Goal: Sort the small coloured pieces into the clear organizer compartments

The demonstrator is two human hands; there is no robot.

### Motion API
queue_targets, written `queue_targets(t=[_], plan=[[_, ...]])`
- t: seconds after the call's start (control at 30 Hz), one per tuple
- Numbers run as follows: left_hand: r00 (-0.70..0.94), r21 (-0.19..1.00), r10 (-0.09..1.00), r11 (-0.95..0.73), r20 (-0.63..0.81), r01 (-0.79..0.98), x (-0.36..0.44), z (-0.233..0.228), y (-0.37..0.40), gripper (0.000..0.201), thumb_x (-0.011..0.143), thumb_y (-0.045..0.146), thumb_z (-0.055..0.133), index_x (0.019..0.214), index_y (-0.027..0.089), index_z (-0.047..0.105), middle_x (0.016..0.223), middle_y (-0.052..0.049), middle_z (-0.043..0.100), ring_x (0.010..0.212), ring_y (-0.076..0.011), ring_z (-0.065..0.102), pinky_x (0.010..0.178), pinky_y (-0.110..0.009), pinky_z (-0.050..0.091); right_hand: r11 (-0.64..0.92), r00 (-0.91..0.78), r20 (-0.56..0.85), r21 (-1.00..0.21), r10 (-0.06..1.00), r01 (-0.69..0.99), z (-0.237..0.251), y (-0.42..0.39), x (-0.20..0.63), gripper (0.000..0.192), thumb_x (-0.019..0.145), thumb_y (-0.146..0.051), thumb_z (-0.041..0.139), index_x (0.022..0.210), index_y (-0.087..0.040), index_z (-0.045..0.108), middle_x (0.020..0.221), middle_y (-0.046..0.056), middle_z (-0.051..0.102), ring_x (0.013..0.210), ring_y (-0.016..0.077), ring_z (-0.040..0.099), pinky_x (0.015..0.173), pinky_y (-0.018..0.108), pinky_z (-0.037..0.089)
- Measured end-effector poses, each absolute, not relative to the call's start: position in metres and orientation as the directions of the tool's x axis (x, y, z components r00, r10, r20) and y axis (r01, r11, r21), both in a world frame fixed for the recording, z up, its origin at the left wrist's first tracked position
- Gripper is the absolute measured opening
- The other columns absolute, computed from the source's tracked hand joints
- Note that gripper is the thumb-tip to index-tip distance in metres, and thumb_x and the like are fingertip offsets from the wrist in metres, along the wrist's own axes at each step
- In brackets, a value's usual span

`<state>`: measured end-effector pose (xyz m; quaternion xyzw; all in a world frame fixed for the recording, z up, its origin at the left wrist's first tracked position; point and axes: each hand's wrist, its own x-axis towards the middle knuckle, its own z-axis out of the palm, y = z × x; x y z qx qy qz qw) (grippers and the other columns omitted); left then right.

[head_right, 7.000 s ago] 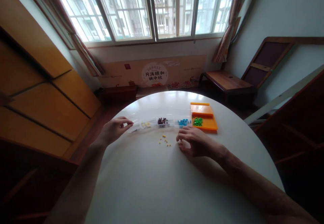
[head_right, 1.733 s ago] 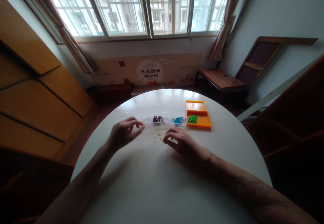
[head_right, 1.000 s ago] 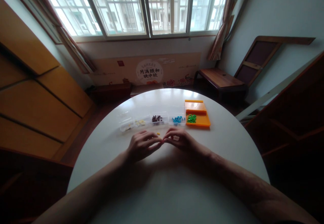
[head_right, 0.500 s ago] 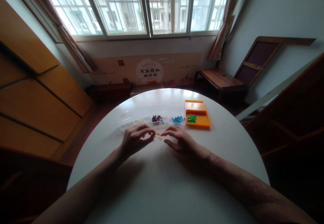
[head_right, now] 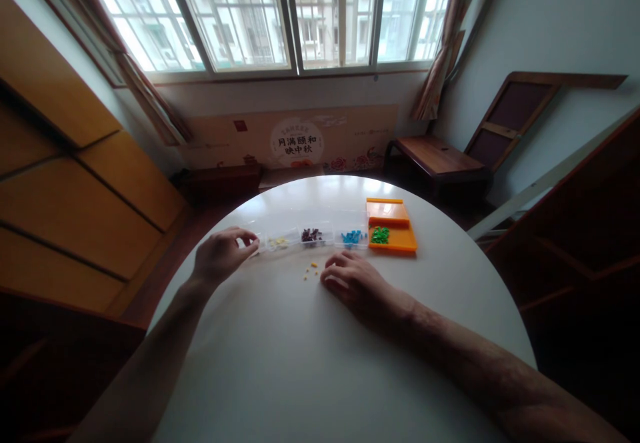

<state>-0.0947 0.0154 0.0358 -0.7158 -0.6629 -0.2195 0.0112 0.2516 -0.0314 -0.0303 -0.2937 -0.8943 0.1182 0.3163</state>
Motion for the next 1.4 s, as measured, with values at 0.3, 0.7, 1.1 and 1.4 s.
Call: queue_targets(t=[0.3,0.7,1.1,1.4], plan=[[0.029,0.219,0.956,-0.096,0.293,0.971,-0.099,0.033,0.017,0.012,0.088,0.038,0.076,0.086,0.029,0.083,0.094,0.003,0.082,0.082,-0.0208,0.073,0.064,-0.029,0.044,0.793,-0.626,0.489,-0.418,0.607,0.442,-0.033,-0.029,0.254,0.008,0.108,-0.021,0.063,0.102,-0.022,0.069,0.112,0.01,0.073,0.107,0.0249,0.065,0.096,0.04,0.057],[0.473,0.229,0.681,-0.675,0.559,0.701,-0.035,0.006,-0.008,0.023,0.101,0.042,0.073,0.089,0.024,0.081,0.083,0.0,0.075,0.065,-0.0121,0.064,0.069,-0.027,0.049,0.78,-0.577,0.528,-0.47,0.623,0.412,-0.036,-0.032,0.254,0.01,0.111,-0.019,0.055,0.104,-0.022,0.062,0.101,0.008,0.073,0.094,0.0221,0.067,0.087,0.036,0.057],[0.653,0.116,0.401,-0.893,0.642,0.435,-0.002,-0.017,-0.021,0.013,0.105,0.036,0.073,0.101,0.027,0.081,0.092,0.002,0.082,0.072,-0.0102,0.072,0.069,-0.029,0.051,0.766,-0.503,0.582,-0.542,0.639,0.345,-0.034,-0.033,0.256,0.012,0.108,-0.034,0.07,0.106,-0.022,0.067,0.098,0.006,0.076,0.086,0.0193,0.073,0.081,0.034,0.059],[0.661,0.056,0.4,-0.877,0.635,0.477,-0.003,-0.02,-0.023,0.016,0.105,0.032,0.069,0.098,0.029,0.082,0.092,0.002,0.082,0.075,-0.0112,0.073,0.071,-0.028,0.052,0.74,-0.45,0.59,-0.577,0.671,0.347,-0.04,-0.03,0.257,0.014,0.105,-0.035,0.075,0.107,-0.022,0.069,0.097,0.007,0.08,0.089,0.0215,0.077,0.082,0.036,0.063]])
